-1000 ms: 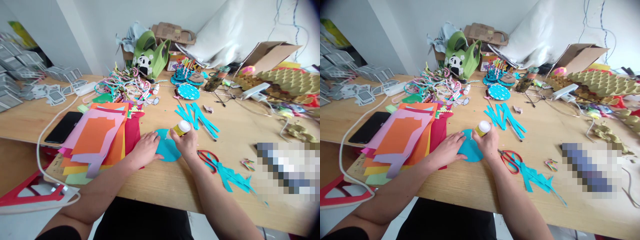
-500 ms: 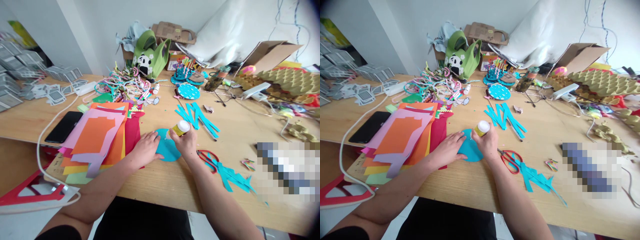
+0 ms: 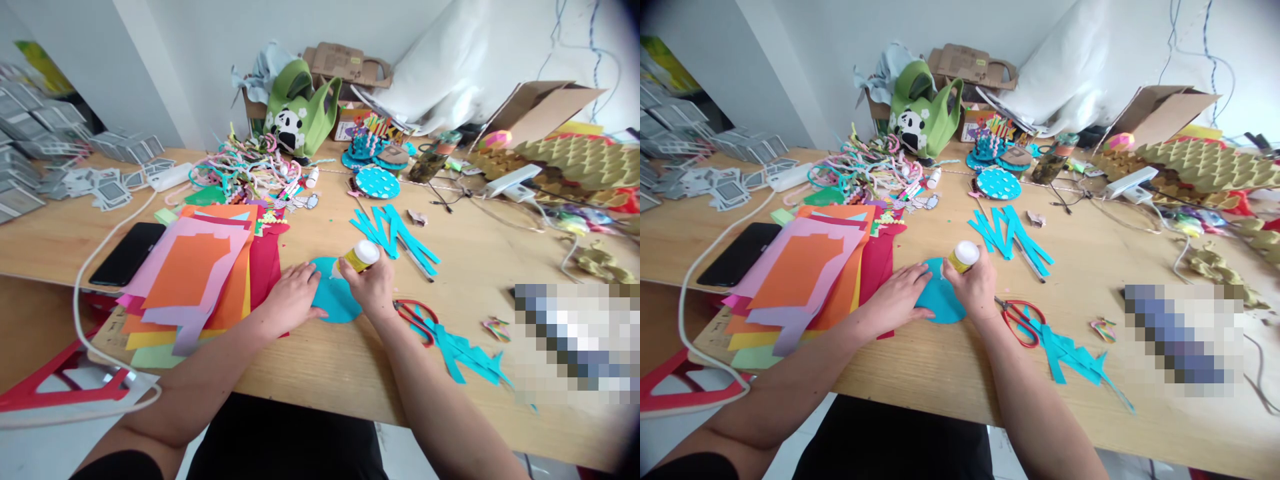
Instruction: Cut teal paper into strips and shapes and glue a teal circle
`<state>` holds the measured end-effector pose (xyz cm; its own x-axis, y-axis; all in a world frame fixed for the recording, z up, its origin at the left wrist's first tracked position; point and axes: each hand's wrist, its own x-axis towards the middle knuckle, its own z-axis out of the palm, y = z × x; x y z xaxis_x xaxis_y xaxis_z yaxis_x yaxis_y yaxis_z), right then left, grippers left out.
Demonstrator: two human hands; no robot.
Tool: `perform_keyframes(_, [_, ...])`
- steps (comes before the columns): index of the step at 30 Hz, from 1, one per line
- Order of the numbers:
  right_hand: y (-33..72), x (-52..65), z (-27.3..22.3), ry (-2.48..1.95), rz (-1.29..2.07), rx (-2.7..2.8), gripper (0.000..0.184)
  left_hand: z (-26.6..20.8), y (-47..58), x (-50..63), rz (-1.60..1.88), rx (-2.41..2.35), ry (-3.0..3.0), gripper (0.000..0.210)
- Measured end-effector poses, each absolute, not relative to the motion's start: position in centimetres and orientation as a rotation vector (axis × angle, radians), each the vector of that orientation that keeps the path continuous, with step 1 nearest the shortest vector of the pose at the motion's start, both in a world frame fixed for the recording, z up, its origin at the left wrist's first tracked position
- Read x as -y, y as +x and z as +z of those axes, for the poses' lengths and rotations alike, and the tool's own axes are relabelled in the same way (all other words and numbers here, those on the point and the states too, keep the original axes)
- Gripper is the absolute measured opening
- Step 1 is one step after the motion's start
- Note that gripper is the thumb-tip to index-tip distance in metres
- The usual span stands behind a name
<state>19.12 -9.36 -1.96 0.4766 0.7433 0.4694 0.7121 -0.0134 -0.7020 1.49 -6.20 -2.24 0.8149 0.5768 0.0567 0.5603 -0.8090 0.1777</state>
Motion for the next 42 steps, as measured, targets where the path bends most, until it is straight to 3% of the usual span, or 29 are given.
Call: perform_keyframes(42, [19.24,9.25,-2.17,-1.748,0.05,1.205,0.034,-2.28,1.49,6.19,0.137,-0.904,2.826,0.078])
